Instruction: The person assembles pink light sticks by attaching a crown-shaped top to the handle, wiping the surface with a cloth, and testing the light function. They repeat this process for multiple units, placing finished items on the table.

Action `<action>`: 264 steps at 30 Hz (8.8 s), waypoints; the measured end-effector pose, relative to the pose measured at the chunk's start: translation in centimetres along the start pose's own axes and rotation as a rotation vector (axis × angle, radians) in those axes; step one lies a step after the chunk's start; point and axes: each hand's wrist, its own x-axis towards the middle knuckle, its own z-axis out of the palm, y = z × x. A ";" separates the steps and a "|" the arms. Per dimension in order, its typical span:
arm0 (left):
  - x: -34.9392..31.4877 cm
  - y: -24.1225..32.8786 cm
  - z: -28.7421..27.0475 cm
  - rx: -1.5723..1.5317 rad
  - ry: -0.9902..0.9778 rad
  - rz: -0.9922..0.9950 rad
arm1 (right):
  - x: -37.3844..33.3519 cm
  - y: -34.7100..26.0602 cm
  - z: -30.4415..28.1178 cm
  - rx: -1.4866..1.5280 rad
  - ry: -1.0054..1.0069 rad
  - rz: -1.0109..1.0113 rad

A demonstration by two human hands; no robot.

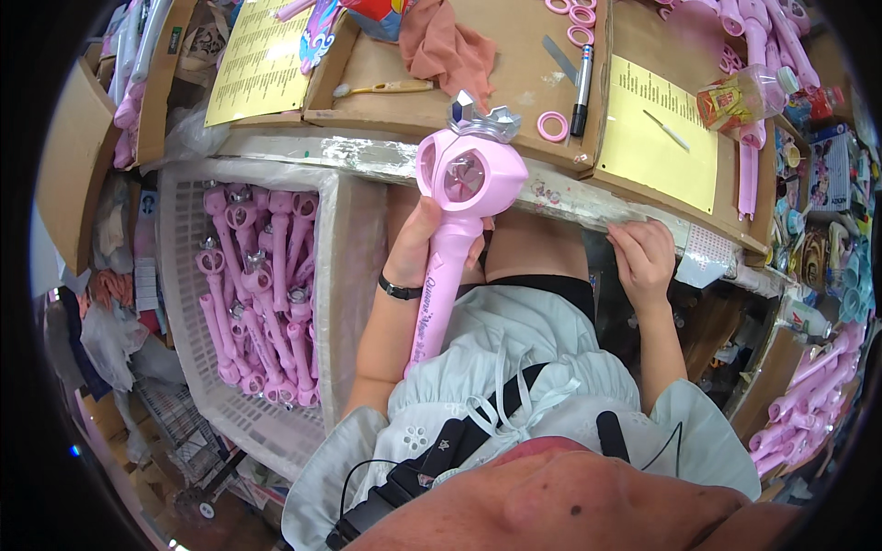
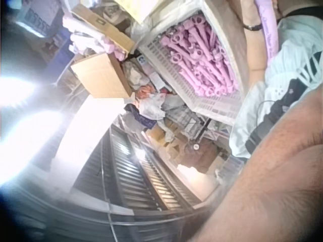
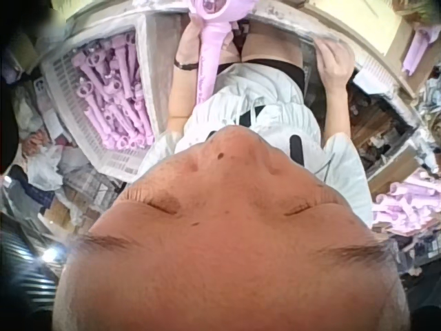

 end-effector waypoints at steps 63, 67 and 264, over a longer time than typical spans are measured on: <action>0.7 3.1 4.9 -0.250 -0.214 0.537 | 3.3 -11.7 5.9 1.700 -1.134 0.443; -0.6 1.6 4.0 0.191 0.133 0.534 | 2.3 -13.3 6.6 0.951 -0.683 0.530; -4.5 -1.5 -2.6 -0.315 -0.012 0.655 | 14.1 13.0 5.8 0.021 0.030 -0.026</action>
